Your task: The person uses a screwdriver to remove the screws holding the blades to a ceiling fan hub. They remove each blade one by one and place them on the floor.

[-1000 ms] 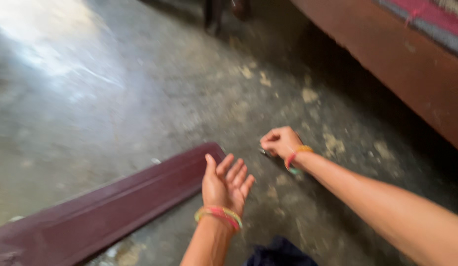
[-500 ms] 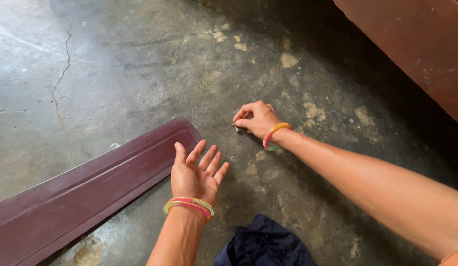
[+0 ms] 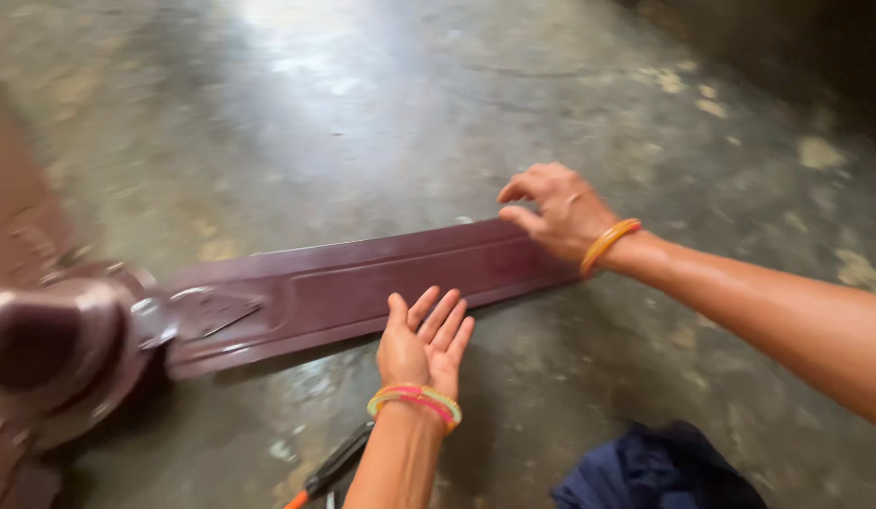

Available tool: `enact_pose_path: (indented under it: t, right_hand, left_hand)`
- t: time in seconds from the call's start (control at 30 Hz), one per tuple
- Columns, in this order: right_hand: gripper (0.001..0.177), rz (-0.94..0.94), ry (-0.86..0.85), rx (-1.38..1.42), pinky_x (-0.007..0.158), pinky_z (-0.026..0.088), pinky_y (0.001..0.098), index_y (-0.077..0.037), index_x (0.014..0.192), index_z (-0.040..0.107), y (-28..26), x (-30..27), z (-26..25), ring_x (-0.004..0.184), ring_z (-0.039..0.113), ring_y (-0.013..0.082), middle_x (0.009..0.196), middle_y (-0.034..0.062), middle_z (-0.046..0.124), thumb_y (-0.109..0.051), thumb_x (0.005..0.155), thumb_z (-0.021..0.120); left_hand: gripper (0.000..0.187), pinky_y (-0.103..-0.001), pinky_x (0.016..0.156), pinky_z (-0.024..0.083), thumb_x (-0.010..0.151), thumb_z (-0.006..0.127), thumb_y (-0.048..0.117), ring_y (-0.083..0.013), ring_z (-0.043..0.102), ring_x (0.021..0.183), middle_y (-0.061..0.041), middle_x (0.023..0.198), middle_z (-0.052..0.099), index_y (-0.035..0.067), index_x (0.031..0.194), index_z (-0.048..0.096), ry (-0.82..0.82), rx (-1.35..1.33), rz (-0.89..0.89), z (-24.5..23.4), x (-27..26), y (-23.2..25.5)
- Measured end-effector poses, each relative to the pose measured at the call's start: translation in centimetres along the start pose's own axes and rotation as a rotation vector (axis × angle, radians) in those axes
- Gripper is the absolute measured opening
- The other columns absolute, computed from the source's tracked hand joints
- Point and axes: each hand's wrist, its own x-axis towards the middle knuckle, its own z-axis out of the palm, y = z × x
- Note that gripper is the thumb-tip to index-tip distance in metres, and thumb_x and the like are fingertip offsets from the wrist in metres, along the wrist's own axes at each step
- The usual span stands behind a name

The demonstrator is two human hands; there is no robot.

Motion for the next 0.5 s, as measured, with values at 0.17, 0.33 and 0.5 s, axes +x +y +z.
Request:
enact_pose_path:
  t: [0.17, 0.33, 0.5]
  right_hand:
    - [0.034, -0.140, -0.200, 0.036, 0.099, 0.047, 0.0458, -0.009, 0.114, 0.070, -9.1, 5.6, 6.9, 0.117, 0.058, 0.0349, 0.121, 0.0129, 0.066, -0.034, 0.092, 0.069]
    - [0.052, -0.196, -0.375, 0.068, 0.099, 0.045, 0.0480, -0.008, 0.127, 0.063, -13.9, 8.9, 12.0, 0.120, 0.055, 0.0386, 0.124, 0.0185, 0.063, -0.044, 0.090, 0.067]
    - [0.052, -0.041, -0.428, 0.083, 0.097, 0.052, 0.0462, -0.008, 0.122, 0.067, -14.5, 10.2, 14.3, 0.111, 0.067, 0.0376, 0.115, 0.0205, 0.071, -0.050, 0.091, 0.066]
  left_hand:
    - [0.055, -0.052, 0.101, 0.056, 0.101, 0.047, 0.037, -0.0401, 0.064, 0.124, -0.026, 0.133, 0.064, -0.003, 0.137, 0.051, 0.198, -0.003, 0.137, -6.1, -2.6, 6.9]
    - [0.045, -0.053, 0.098, 0.058, 0.098, 0.058, 0.025, -0.0374, 0.066, 0.117, -0.022, 0.129, 0.064, 0.001, 0.136, 0.052, 0.466, -0.041, 0.212, -10.7, -2.7, 11.3]
    - [0.044, -0.051, 0.095, 0.058, 0.091, 0.062, 0.010, -0.0320, 0.064, 0.118, -0.011, 0.131, 0.062, 0.011, 0.135, 0.056, 0.316, -0.005, 0.334, -13.6, -1.5, 13.1]
